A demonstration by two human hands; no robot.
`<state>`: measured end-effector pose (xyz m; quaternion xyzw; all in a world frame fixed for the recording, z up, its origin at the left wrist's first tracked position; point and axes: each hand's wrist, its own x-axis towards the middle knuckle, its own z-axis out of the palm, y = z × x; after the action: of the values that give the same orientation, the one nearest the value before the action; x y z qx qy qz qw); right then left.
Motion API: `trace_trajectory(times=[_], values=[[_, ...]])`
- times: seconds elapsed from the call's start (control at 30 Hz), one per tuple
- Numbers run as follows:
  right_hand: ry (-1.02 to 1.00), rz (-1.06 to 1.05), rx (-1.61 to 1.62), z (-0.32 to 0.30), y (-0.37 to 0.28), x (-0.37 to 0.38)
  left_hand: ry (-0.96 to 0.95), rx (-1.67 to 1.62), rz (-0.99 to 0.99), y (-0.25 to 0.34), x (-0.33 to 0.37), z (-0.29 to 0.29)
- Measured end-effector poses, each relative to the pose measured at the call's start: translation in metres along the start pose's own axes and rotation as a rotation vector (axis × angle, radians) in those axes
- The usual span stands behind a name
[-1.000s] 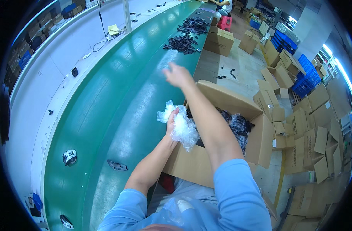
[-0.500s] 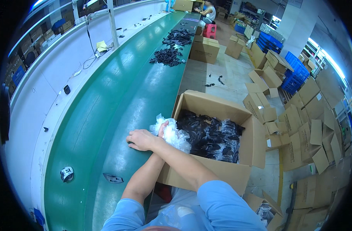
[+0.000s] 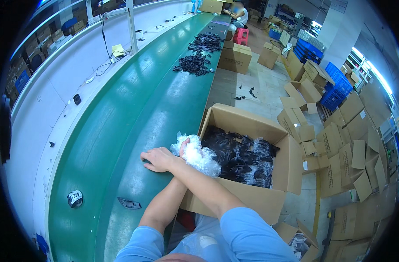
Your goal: Packing and sorting small plastic components from a large box into smaller containers or onto an assembly line.
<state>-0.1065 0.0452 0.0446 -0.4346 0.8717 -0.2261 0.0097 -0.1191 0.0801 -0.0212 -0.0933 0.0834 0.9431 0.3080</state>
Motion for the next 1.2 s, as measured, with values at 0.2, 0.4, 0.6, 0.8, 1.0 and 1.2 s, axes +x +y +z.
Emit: trace_trajectory(times=[0.2, 0.4, 0.6, 0.8, 1.0, 1.2], values=[[-0.02, 0.019, 0.025, -0.001, -0.002, 0.003, -0.011, -0.021, 0.023, 0.002, 0.001, 0.0], [-0.006, 0.031, 0.028, -0.002, -0.002, 0.0, -0.053, -0.043, -0.023, 0.001, 0.003, -0.006], [-0.047, 0.04, 0.052, -0.003, -0.001, 0.004, -0.226, -0.128, -0.066, 0.003, 0.009, -0.019], [0.49, 0.356, 0.594, -0.042, 0.014, 0.053, -0.039, -0.08, -0.071, 0.008, -0.004, -0.011], [0.728, 0.774, 0.911, -0.173, 0.119, 0.086, -0.286, -0.225, -0.014, -0.015, -0.026, 0.036], [0.667, 0.77, 0.731, -0.157, 0.129, 0.083, -0.222, -0.145, 0.003, -0.021, -0.021, 0.04]])
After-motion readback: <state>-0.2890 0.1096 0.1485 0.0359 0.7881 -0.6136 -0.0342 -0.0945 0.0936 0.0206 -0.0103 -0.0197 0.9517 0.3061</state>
